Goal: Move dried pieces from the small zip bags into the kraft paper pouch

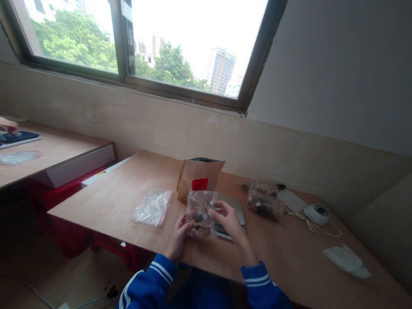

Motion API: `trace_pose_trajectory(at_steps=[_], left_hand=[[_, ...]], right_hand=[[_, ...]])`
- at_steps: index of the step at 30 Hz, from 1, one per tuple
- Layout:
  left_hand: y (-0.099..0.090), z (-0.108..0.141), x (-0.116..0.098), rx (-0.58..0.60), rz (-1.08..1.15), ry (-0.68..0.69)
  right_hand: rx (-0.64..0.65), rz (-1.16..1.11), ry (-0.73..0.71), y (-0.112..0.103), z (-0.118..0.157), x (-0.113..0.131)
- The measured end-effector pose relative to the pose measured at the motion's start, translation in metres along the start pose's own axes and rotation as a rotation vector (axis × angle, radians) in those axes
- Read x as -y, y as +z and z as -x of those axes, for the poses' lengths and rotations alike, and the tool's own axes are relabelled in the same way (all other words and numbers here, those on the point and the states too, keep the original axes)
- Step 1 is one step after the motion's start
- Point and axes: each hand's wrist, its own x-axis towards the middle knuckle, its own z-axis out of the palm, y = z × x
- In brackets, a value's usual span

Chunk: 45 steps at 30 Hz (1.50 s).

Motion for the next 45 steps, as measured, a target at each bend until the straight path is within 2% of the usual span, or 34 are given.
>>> trace_pose_trajectory(at_steps=[4,8,11,13,16,18,21,24,29,32,35,40,43,45], left_hand=[[-0.002,-0.001,0.002,-0.001,0.023,0.001],[-0.006,-0.004,0.006,-0.026,0.018,-0.003],[-0.009,-0.005,0.009,-0.033,0.015,0.023],[-0.011,-0.006,0.011,-0.049,-0.002,0.034],[-0.012,-0.006,0.012,-0.091,-0.047,0.046],[-0.011,-0.006,0.012,-0.102,-0.059,0.051],[-0.01,-0.006,0.011,-0.101,-0.036,0.04],[-0.01,-0.006,0.011,-0.096,-0.013,0.024],[-0.013,-0.006,0.012,-0.081,-0.019,0.007],[-0.013,-0.007,0.013,-0.093,-0.026,0.025],[-0.014,-0.009,0.014,-0.106,-0.022,0.023],[-0.016,-0.01,0.018,-0.09,-0.006,0.014],[-0.018,-0.01,0.019,-0.081,-0.008,0.013],[-0.018,-0.01,0.019,-0.081,-0.012,0.014]], right_hand=[[0.042,0.029,-0.041,-0.009,0.001,0.005],[0.057,0.122,-0.069,-0.029,-0.004,0.015],[0.009,0.15,-0.133,-0.043,-0.018,0.033],[-0.077,0.109,-0.211,-0.047,-0.036,0.05],[-0.222,0.024,-0.358,-0.039,-0.072,0.077],[-0.266,0.011,-0.443,-0.027,-0.097,0.09],[-0.268,0.041,-0.53,-0.005,-0.127,0.097],[-0.226,0.142,-0.582,0.011,-0.141,0.091],[-0.1,0.415,-0.647,0.019,-0.139,0.073],[-0.11,0.631,-0.714,0.014,-0.134,0.069],[-0.151,0.819,-0.7,0.007,-0.129,0.072],[-0.111,0.939,-0.69,-0.006,-0.12,0.081],[-0.042,0.979,-0.662,-0.008,-0.118,0.078],[-0.045,0.946,-0.641,-0.008,-0.117,0.074]])
